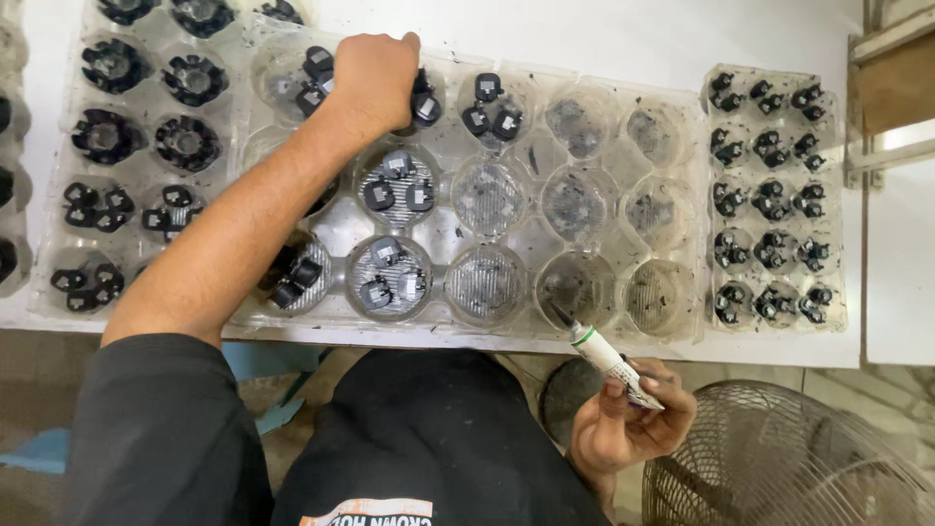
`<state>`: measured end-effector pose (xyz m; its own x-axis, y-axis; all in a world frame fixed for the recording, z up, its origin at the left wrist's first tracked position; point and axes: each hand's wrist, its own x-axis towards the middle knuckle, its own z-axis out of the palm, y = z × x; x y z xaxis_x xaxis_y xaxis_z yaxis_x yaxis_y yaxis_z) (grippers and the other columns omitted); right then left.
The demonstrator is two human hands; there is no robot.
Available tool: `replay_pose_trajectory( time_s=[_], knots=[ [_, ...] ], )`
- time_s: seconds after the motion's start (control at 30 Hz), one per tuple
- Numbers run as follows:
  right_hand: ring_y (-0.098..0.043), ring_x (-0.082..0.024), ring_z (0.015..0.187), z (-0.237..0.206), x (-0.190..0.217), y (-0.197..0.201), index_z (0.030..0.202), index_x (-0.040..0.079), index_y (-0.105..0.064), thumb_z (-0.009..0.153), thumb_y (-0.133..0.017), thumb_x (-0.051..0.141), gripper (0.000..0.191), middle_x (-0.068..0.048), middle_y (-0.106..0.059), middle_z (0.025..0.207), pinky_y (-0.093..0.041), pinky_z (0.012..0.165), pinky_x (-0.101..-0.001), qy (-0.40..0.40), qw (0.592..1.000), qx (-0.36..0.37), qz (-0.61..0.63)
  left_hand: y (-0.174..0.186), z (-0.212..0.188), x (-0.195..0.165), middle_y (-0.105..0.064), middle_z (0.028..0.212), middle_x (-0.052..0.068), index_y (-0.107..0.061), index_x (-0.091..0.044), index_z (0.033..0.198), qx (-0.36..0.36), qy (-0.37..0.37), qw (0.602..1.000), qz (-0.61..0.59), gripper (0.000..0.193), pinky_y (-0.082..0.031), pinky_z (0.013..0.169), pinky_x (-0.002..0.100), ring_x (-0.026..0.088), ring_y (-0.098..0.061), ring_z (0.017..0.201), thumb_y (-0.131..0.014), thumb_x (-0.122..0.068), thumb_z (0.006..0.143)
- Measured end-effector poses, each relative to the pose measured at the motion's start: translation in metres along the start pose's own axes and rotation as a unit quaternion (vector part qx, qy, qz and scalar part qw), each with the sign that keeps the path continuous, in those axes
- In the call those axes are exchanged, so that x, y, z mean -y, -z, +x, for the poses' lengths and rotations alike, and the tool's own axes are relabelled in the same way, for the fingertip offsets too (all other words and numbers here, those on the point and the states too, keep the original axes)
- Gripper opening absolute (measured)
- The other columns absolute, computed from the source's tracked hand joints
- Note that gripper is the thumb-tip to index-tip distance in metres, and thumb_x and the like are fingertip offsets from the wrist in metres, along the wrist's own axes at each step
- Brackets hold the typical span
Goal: The person applies adhesive from a tube to small black plastic parts held in a clear plastic tray. They pick each part, apply adhesive to a specific area, and place it back in the tray. The person briefly wipes the tube with a blue cloth before continuing.
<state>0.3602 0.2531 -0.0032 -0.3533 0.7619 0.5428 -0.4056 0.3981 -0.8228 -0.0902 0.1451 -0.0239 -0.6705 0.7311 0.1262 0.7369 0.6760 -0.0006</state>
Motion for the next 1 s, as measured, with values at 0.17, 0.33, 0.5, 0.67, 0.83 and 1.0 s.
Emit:
replay_pose_trajectory(
  time_s=[0.17,0.33,0.5,0.67,0.83,1.0],
  knots=[
    [-0.062,-0.015,0.089,-0.003,-0.007,-0.008,0.117,0.003,-0.054,0.1,-0.076,-0.003,0.028,-0.012,-0.062,0.101,-0.054,0.081,-0.0258,-0.016,0.998,0.001,0.055,0.041,-0.042,-0.008,-0.068,0.089,0.017,-0.068,-0.004,0.097,-0.13,0.014,0.987,-0.089,0.048,-0.056,0.064,0.045,0.035,-0.069,0.079,-0.092,-0.025,0.061],
    [-0.072,-0.028,0.101,-0.005,-0.01,-0.02,0.124,0.005,-0.052,0.102,-0.074,-0.002,0.032,-0.013,-0.061,0.118,-0.065,0.084,-0.0408,-0.113,0.986,0.01,0.119,0.083,-0.122,-0.028,-0.065,0.1,0.009,-0.076,-0.013,0.099,-0.161,0.029,0.899,-0.406,0.037,-0.052,0.066,0.039,0.026,-0.065,0.083,-0.095,-0.009,0.067],
    [-0.071,-0.026,0.105,-0.011,-0.012,-0.037,0.128,0.005,-0.052,0.101,-0.075,-0.003,0.036,-0.017,-0.062,0.121,-0.066,0.087,-0.0435,-0.159,0.967,0.063,0.187,0.104,-0.204,-0.069,-0.066,0.111,0.004,-0.074,-0.008,0.106,-0.088,0.071,0.668,-0.735,0.036,-0.062,0.086,0.026,0.012,-0.067,0.097,-0.088,0.005,0.075],
    [-0.072,-0.026,0.105,-0.022,-0.01,-0.049,0.121,0.005,-0.055,0.095,-0.08,-0.004,0.038,-0.019,-0.066,0.119,-0.063,0.089,-0.0404,-0.136,0.967,0.099,0.19,0.102,-0.256,-0.098,-0.069,0.128,0.012,-0.058,-0.004,0.11,-0.099,0.065,0.508,-0.853,0.036,-0.061,0.099,0.03,0.016,-0.07,0.118,-0.078,0.011,0.084],
    [-0.074,-0.025,0.095,-0.033,-0.001,-0.058,0.114,0.007,-0.059,0.089,-0.082,-0.006,0.036,-0.02,-0.071,0.103,-0.064,0.085,-0.0354,-0.024,0.984,0.132,0.121,0.101,-0.283,-0.107,-0.075,0.119,0.015,-0.055,-0.001,0.12,-0.08,0.155,0.495,-0.851,0.045,-0.065,0.082,0.03,0.019,-0.078,0.097,-0.075,0.017,0.083],
    [-0.073,-0.028,0.099,-0.036,0.011,-0.06,0.109,0.007,-0.061,0.086,-0.08,-0.009,0.034,-0.02,-0.071,0.099,-0.064,0.087,-0.0346,0.005,0.986,0.165,0.032,0.102,-0.295,-0.104,-0.075,0.121,0.016,-0.068,0.002,0.129,-0.134,0.129,0.544,-0.818,0.049,-0.067,0.096,0.032,0.02,-0.076,0.106,-0.069,0.024,0.086]
  ],
)
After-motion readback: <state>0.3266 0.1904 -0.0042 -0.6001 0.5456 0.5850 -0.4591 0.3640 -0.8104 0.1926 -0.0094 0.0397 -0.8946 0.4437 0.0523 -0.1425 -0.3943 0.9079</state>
